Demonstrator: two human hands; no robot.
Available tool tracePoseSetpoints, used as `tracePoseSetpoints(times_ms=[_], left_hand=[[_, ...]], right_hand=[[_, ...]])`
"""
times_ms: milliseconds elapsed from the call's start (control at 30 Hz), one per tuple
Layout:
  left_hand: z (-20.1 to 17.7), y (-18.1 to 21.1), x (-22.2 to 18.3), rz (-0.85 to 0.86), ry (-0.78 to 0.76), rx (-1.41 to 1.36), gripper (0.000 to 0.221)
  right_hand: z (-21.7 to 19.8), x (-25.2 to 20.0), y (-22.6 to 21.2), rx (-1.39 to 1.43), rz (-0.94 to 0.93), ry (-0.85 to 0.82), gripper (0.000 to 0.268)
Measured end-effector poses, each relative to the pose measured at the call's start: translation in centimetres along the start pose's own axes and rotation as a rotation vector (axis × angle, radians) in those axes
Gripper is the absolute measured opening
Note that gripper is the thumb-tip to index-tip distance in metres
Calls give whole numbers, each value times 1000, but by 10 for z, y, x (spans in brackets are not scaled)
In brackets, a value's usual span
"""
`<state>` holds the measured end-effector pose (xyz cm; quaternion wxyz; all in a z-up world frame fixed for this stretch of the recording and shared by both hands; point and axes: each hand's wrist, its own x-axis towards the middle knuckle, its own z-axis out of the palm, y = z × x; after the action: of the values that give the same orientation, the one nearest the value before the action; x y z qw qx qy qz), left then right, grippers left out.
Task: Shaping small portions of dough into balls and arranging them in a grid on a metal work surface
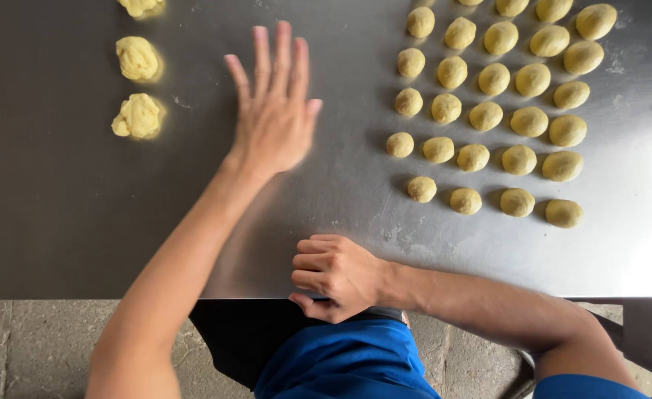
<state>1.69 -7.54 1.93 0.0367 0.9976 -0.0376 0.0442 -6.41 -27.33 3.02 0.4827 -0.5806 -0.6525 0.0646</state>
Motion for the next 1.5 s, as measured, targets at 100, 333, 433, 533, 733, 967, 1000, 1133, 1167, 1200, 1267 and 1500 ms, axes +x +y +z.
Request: tracePoseSetpoints(times_ms=[100, 333, 433, 533, 733, 967, 1000, 1133, 1167, 1200, 1267, 1500], left_hand=[[-15, -17, -41, 3, 14, -1, 76], [-18, 26, -110, 131, -29, -67, 82], [-6, 38, -67, 218, 23, -80, 81], [5, 43, -10, 94, -1, 17, 87], [-5, -19, -9, -70, -58, -3, 86], [-30, 15, -92, 56, -106, -35, 81], [-26, 22, -92, 120, -53, -1, 83], [-9, 39, -47, 169, 6, -4, 83], [-3, 35, -29, 173, 11, -6, 83], [1, 30, -12, 112, -23, 8, 85], [6, 14, 8, 55, -61, 23, 87], [-16, -25, -69, -11, 29, -44, 76]], right_hand=[[-1, -2, 3, -19, 9, -3, 33], [10, -3, 1, -14, 7, -40, 29], [9, -1, 2, -19, -3, -30, 31], [10, -5, 4, -53, 7, -32, 32], [7, -6, 6, -37, 23, -24, 33], [6, -1, 5, -30, 19, -32, 32], [8, -2, 4, -29, 15, -40, 32], [12, -5, 3, -48, 8, -47, 33], [10, -6, 4, -55, 10, -48, 33], [9, -6, 4, -43, 14, -47, 34], [8, -7, 5, -29, 22, -42, 35], [9, -5, 5, -54, 8, -47, 34]])
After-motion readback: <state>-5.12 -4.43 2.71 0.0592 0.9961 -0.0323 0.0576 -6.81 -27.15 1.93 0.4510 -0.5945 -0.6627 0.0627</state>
